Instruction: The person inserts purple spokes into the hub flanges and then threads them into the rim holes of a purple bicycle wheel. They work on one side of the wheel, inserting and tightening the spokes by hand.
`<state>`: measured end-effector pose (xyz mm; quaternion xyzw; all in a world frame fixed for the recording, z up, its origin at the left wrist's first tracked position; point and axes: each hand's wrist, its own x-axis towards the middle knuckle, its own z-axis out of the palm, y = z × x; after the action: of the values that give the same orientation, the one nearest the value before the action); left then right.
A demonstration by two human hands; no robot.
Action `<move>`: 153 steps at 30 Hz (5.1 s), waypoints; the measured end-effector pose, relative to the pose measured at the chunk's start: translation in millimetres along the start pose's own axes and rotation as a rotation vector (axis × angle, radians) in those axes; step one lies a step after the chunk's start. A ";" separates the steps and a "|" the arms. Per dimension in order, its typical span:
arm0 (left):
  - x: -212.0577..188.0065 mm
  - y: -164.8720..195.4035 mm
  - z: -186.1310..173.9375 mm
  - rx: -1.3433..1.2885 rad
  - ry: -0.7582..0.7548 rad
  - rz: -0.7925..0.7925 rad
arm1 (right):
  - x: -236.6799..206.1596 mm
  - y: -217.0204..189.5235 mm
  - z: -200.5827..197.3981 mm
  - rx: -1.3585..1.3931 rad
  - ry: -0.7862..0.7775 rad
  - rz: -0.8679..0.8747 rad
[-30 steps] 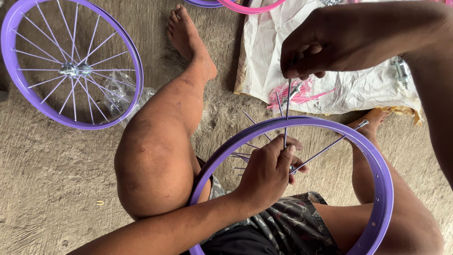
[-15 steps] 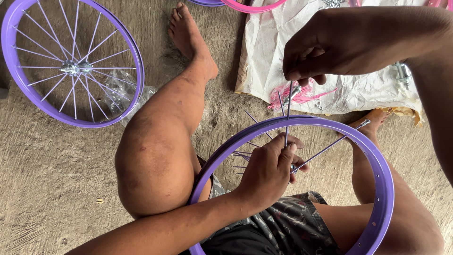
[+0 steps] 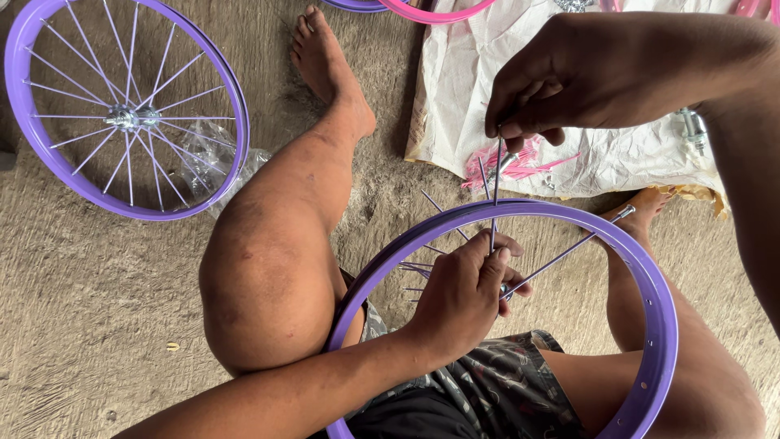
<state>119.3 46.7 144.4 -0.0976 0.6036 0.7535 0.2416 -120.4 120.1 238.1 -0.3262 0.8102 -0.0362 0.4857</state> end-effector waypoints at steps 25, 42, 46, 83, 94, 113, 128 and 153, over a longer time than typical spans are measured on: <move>-2.2 -3.1 1.8 -0.007 -0.011 0.022 | 4.2 -18.0 5.8 -0.216 -0.028 0.148; -1.5 -3.0 1.7 -0.002 -0.010 0.020 | 2.3 -7.4 3.5 -0.215 -0.014 0.138; -1.9 -2.1 2.4 0.000 -0.010 0.035 | 2.2 -7.0 6.3 -0.167 -0.011 0.058; -8.7 1.2 6.6 -0.040 -0.078 -0.077 | -7.1 -0.8 5.7 -0.015 0.015 0.001; -11.4 -1.0 9.2 -0.068 -0.081 -0.087 | -8.5 -5.1 6.9 0.035 -0.053 0.108; -14.4 -4.1 12.4 -0.097 -0.104 -0.074 | -3.3 10.0 5.7 0.086 -0.064 -0.152; -15.0 -3.1 14.3 -0.079 -0.103 -0.077 | -8.6 -10.5 4.8 -0.092 -0.123 0.245; -15.9 -2.8 15.2 -0.082 -0.119 -0.069 | -8.3 4.2 7.7 -0.006 -0.133 0.237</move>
<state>136.6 57.7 152.8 -0.0832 0.5531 0.7733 0.2988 -113.6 130.1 238.9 -0.2311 0.8091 0.0456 0.5384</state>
